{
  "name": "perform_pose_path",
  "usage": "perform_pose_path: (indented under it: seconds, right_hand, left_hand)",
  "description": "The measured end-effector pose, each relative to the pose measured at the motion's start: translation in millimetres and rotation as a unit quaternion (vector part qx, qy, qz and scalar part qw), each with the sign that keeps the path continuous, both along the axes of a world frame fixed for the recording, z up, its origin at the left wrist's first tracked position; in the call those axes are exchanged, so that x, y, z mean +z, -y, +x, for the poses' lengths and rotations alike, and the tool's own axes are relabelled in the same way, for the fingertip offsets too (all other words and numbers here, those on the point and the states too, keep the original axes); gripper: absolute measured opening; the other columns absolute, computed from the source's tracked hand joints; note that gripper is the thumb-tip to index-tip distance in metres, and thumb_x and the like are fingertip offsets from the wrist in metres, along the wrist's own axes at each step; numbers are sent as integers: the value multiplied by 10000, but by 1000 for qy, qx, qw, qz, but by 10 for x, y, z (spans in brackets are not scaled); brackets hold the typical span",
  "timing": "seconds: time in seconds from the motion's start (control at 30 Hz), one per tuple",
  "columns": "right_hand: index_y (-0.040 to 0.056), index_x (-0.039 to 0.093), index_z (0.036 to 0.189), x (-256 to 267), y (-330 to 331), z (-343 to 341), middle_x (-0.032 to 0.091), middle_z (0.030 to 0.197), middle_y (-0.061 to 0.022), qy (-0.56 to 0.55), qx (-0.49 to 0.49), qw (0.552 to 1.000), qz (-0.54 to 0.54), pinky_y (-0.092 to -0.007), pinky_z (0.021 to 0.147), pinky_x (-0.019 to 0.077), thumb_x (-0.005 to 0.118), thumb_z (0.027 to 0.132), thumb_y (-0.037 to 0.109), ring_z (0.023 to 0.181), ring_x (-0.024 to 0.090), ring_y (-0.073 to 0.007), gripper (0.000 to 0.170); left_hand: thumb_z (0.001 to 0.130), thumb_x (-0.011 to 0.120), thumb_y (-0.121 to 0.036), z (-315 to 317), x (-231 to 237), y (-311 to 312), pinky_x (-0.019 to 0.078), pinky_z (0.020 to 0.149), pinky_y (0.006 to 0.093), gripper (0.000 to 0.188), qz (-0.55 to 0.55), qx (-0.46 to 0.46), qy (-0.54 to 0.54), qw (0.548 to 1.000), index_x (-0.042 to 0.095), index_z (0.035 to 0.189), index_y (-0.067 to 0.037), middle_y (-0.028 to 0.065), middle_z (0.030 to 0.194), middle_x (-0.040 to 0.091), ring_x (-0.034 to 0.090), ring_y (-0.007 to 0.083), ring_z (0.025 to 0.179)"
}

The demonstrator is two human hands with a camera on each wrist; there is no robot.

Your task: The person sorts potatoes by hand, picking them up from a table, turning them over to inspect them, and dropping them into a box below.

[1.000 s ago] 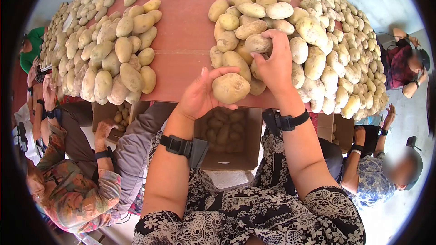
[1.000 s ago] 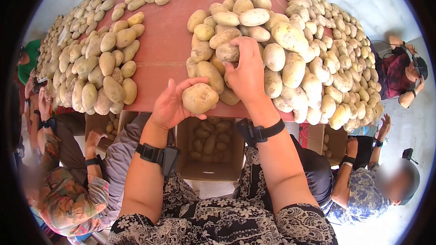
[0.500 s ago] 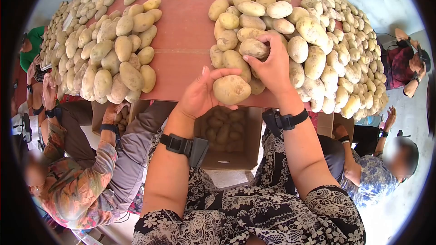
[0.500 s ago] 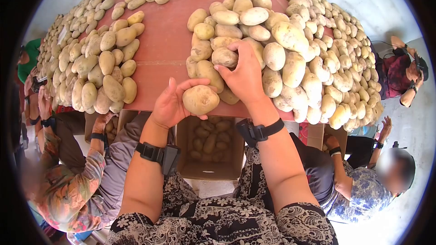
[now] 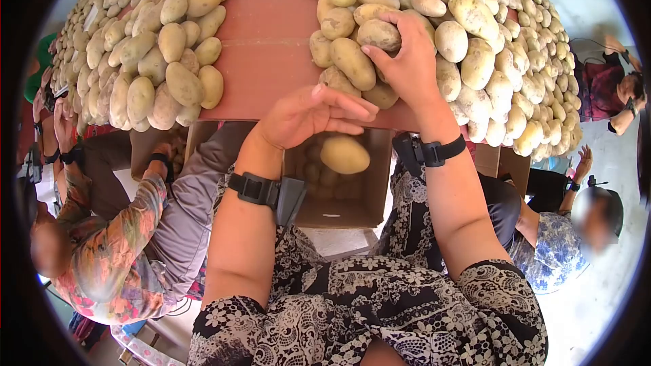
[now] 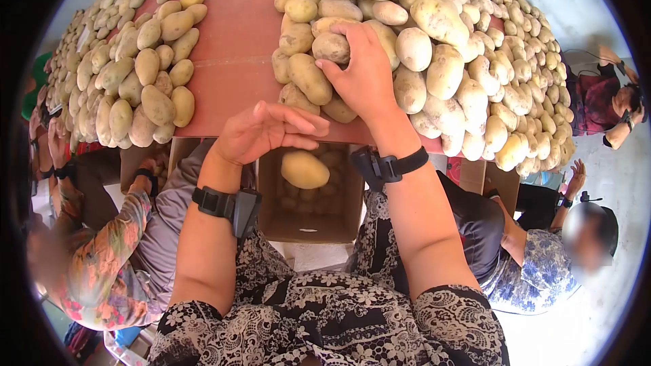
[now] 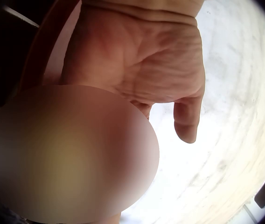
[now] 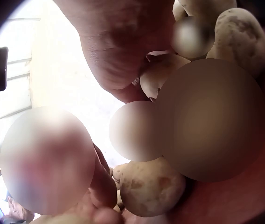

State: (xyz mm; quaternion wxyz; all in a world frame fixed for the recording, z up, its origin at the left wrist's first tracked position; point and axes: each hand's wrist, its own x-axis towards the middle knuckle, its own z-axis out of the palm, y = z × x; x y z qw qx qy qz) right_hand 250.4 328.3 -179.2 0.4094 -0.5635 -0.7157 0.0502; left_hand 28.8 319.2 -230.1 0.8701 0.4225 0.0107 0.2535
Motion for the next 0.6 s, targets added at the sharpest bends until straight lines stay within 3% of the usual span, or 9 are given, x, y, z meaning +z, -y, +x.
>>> perform_pose_path:
  seconds: [0.03, 0.17, 0.27, 0.37, 0.47, 0.53, 0.6]
  right_hand:
    - [56, 585, 1146, 5, 8, -2, 602, 1105, -167, -2, -1, 1000, -4, -424, 862, 509, 806, 733, 101, 1028, 589, -382, 470]
    - [40, 595, 1137, 3, 18, 3, 626, 1089, -164, -25, 5, 1000, 2, -412, 870, 509, 818, 732, 119, 1025, 607, -358, 469]
    - [28, 603, 1130, 90, 55, -47, 647, 1076, -157, -130, -34, 990, -52, -403, 867, 516, 833, 732, 156, 996, 631, -327, 478]
    - [21, 607, 1121, 103, 69, -73, 660, 1061, -145, -202, -17, 979, -11, -405, 857, 522, 844, 733, 196, 964, 645, -308, 487]
    - [17, 615, 1120, 165, 146, -185, 660, 1070, -152, -168, 33, 984, 43, -406, 854, 525, 828, 753, 200, 964, 643, -324, 462]
    - [15, 622, 1120, 200, 169, -229, 659, 1068, -161, -111, 124, 985, 53, -408, 853, 524, 805, 778, 199, 964, 641, -333, 429]
    - [19, 631, 1133, 180, 162, -217, 661, 1087, -170, -83, 228, 969, 41, -401, 853, 525, 751, 837, 215, 969, 638, -348, 375]
  left_hand:
    - [1022, 362, -558, -8, 24, 11, 454, 1053, 472, 742, -43, -5, 5, 999, 563, 1287, 106, 289, 1368, 541, 545, 375, 1278]
    - [1003, 435, -534, -28, 81, -28, 499, 1006, 445, 747, -40, 26, -28, 998, 471, 1371, 115, 287, 1362, 543, 579, 357, 1240]
    - [1007, 442, -508, -46, 100, -45, 537, 955, 417, 737, -56, 32, -51, 997, 427, 1409, 109, 275, 1333, 565, 618, 338, 1187]
    - [1027, 410, -497, -49, 80, -42, 576, 887, 384, 702, -87, 23, -44, 995, 432, 1414, 88, 251, 1292, 596, 658, 319, 1122]
    - [1029, 364, -558, -35, 15, -66, 601, 843, 388, 748, -125, 5, 0, 992, 398, 1442, 64, 249, 1279, 599, 667, 321, 1108]
    - [1026, 329, -598, -24, -12, -89, 612, 837, 405, 778, -155, -6, 61, 986, 372, 1459, 47, 252, 1280, 595, 662, 330, 1118]
    - [1023, 315, -613, -40, 19, -69, 615, 842, 434, 785, -167, 24, 54, 984, 362, 1460, 38, 257, 1288, 587, 657, 340, 1127]
